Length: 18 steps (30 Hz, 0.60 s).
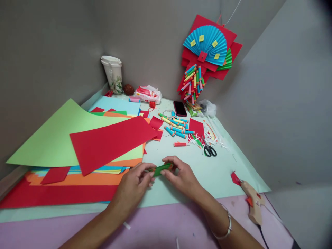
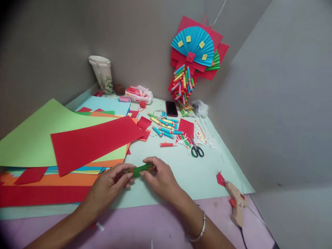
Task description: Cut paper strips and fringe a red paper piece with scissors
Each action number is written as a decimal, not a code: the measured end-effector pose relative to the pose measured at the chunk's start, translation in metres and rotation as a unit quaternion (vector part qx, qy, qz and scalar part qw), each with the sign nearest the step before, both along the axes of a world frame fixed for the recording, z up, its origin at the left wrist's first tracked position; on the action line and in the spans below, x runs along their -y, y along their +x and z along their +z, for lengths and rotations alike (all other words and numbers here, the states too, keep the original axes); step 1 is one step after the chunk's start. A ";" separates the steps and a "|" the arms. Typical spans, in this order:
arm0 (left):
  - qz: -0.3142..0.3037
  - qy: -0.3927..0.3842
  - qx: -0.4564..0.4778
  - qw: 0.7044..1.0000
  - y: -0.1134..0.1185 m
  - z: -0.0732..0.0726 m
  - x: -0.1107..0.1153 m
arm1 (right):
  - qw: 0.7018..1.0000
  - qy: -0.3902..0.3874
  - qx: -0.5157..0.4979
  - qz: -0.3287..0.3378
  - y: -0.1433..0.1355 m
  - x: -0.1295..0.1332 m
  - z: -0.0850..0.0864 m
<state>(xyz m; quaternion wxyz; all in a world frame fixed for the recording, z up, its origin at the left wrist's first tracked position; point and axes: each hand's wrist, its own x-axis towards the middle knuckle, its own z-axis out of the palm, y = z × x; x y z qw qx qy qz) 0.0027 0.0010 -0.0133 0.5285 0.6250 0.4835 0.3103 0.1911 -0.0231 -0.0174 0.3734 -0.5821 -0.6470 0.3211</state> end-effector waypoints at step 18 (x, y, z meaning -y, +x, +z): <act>0.030 0.190 -0.019 0.981 -0.006 -0.004 0.000 | 0.974 0.216 -0.036 0.054 0.006 -0.001 -0.007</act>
